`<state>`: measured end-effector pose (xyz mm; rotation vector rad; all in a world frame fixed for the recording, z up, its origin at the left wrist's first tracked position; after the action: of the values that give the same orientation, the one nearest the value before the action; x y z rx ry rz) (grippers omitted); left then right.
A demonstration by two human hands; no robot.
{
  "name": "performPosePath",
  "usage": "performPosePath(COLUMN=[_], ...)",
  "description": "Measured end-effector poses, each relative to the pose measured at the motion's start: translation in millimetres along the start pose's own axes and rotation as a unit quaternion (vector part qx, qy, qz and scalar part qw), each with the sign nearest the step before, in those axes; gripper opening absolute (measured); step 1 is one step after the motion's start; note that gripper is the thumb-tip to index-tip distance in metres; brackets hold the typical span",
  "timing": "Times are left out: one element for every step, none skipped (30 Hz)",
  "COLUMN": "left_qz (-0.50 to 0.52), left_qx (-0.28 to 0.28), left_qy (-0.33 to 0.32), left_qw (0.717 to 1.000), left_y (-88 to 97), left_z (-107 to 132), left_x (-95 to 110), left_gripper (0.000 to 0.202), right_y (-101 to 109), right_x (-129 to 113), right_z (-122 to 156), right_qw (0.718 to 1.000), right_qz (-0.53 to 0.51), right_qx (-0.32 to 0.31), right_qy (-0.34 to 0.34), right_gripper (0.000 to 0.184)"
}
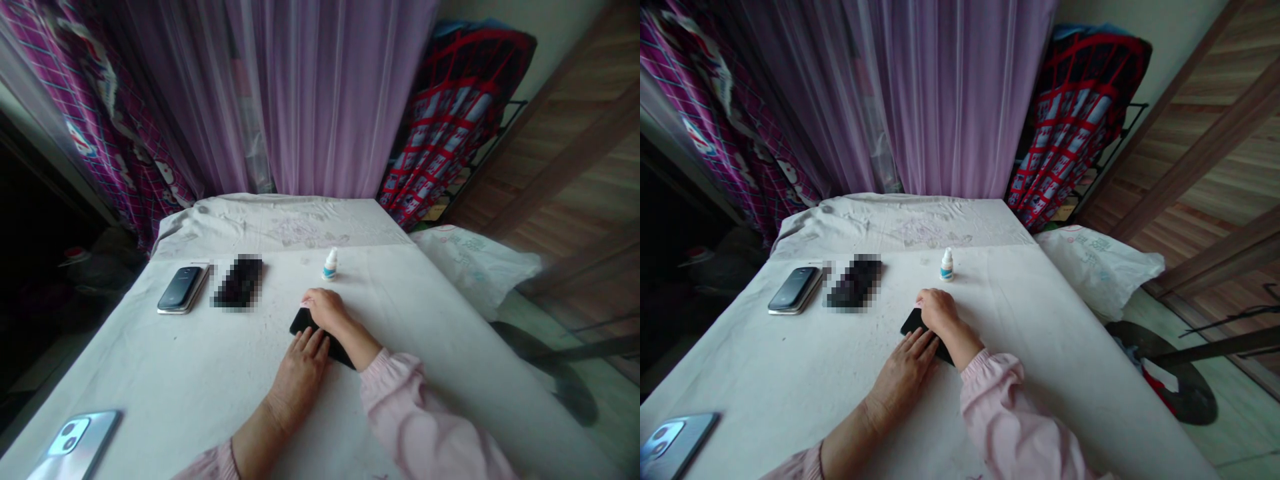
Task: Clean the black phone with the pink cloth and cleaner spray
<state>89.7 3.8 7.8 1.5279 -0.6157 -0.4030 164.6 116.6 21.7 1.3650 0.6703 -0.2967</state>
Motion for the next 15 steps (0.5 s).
performPosePath(left_qz=[-0.003, -0.006, -0.009, -0.009, -0.008, -0.006, -0.004, -0.003, -0.003, -0.005, -0.008, -0.011, -0.013, -0.014, -0.012], left_qx=[-0.003, -0.004, -0.003, -0.002, 0.000, 0.001, 0.002, 0.004, 0.005, 0.007, 0.007, 0.008, 0.007, 0.007, 0.005], left_qy=[-0.001, -0.002, -0.001, 0.001, 0.004, 0.006, 0.008, 0.010, 0.013, 0.017, 0.024, 0.032, 0.041, 0.050, 0.057], left_qw=[1.000, 1.000, 1.000, 1.000, 1.000, 1.000, 1.000, 1.000, 1.000, 1.000, 1.000, 0.999, 0.999, 0.999, 0.998], left_y=[0.4, 1.1, 2.1, 3.4, 4.7, 6.0, 7.3, 8.6, 9.9, 11.2, 12.6, 14.0, 15.6, 17.2, 18.6], left_z=[-1, -1, -2, -2, -3, -3, -4, -6, -7, -10, -13, -17, -21, -25, -28], left_x=[0, -1, -2, -4, -5, -6, -7, -7, -6, -5, -3, -1, 2, 5, 7], left_gripper=[0.038, 0.038, 0.038, 0.039, 0.041, 0.041, 0.041, 0.041, 0.040, 0.039, 0.038, 0.036, 0.034, 0.031, 0.030], right_y=[-2, -3, -2, 1, 6, 12, 20, 27, 34, 40, 45, 50, 52, 54, 54], right_x=[-1, -1, 1, 6, 12, 20, 29, 38, 47, 55, 61, 67, 70, 70, 69], right_z=[-5, -9, -11, -13, -12, -10, -7, -1, 6, 15, 24, 35, 45, 54, 63], right_qw=[1.000, 0.999, 0.998, 0.996, 0.993, 0.989, 0.985, 0.981, 0.977, 0.975, 0.971, 0.965, 0.965, 0.967, 0.970], right_qz=[-0.019, -0.041, -0.064, -0.089, -0.112, -0.135, -0.154, -0.170, -0.183, -0.193, -0.205, -0.221, -0.215, -0.198, -0.172], right_qx=[0.002, 0.006, 0.014, 0.026, 0.041, 0.059, 0.078, 0.093, 0.104, 0.113, 0.122, 0.139, 0.150, 0.161, 0.172], right_qy=[0.005, 0.008, 0.009, 0.008, 0.006, 0.002, -0.003, -0.007, -0.012, -0.014, -0.016, -0.017, -0.016, -0.014, -0.007], right_gripper=[0.016, 0.016, 0.015, 0.015, 0.016, 0.018, 0.020, 0.022, 0.025, 0.027, 0.027, 0.024, 0.022, 0.020, 0.019])
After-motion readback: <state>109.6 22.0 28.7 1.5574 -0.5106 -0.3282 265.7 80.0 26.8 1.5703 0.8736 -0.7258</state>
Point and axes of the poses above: each hand's wrist, its own z-axis away from the middle knuckle, its own y-axis out of the back of the hand, x = y × z, the point moved 5 cm from there along -z, towards the middle knuckle, and after that the axes turned 7 degrees about -x, right-handed, at the moved point
